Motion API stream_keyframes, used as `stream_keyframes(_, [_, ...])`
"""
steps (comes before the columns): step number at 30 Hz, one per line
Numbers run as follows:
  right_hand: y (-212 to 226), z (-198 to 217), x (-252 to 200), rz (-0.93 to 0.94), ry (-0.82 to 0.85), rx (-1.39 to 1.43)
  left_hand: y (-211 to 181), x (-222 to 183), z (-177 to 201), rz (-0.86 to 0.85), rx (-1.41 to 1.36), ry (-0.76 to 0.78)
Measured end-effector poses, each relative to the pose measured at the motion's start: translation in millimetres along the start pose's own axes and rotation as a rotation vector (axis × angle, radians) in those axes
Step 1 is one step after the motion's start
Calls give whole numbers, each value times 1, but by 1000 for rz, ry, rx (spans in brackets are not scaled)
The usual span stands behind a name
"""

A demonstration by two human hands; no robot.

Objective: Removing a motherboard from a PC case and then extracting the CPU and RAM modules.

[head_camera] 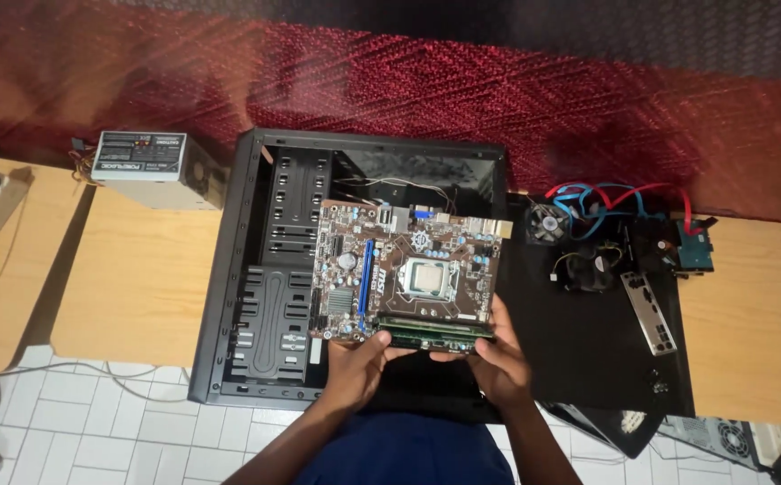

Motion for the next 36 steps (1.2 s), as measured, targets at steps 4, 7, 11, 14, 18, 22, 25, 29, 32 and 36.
stream_keyframes(4, [-1,7,-3,-34,-26,-32,11,-4,18,22,28,-94])
stream_keyframes(7, [-6,16,-7,-11,1,19,12,-4,23,7,122,-67])
stream_keyframes(11, [-2,11,-6,-5,5,-25,24,-4,36,7,35,-115])
stream_keyframes(14, [-3,12,-2,23,36,-46,154,-5,172,-108,-176,-163])
stream_keyframes(18, [-7,18,-6,18,19,-55,169,-7,191,-102,-178,-159])
stream_keyframes(22, [-7,21,-8,3,13,-72,158,-4,177,-93,-172,-150])
stream_keyframes(25, [-8,22,-10,-12,5,-87,164,-4,186,-91,-165,-169])
stream_keyframes(29, [-9,21,-9,-17,2,-91,164,-11,188,-95,-143,-193])
stream_keyframes(32, [-18,38,-16,-28,-15,-103,173,-17,197,-73,-183,-218])
stream_keyframes(36, [-12,19,-6,-27,29,-64,178,-10,195,-77,-181,-188])
Point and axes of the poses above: each hand's wrist, its own x-axis towards the middle knuckle, its own z-axis out of the back of the hand, y = z × x, the point moved 9 cm from there along x, towards the middle knuckle, and after that the axes turned 11 degrees about y, right-handed, at the moved point
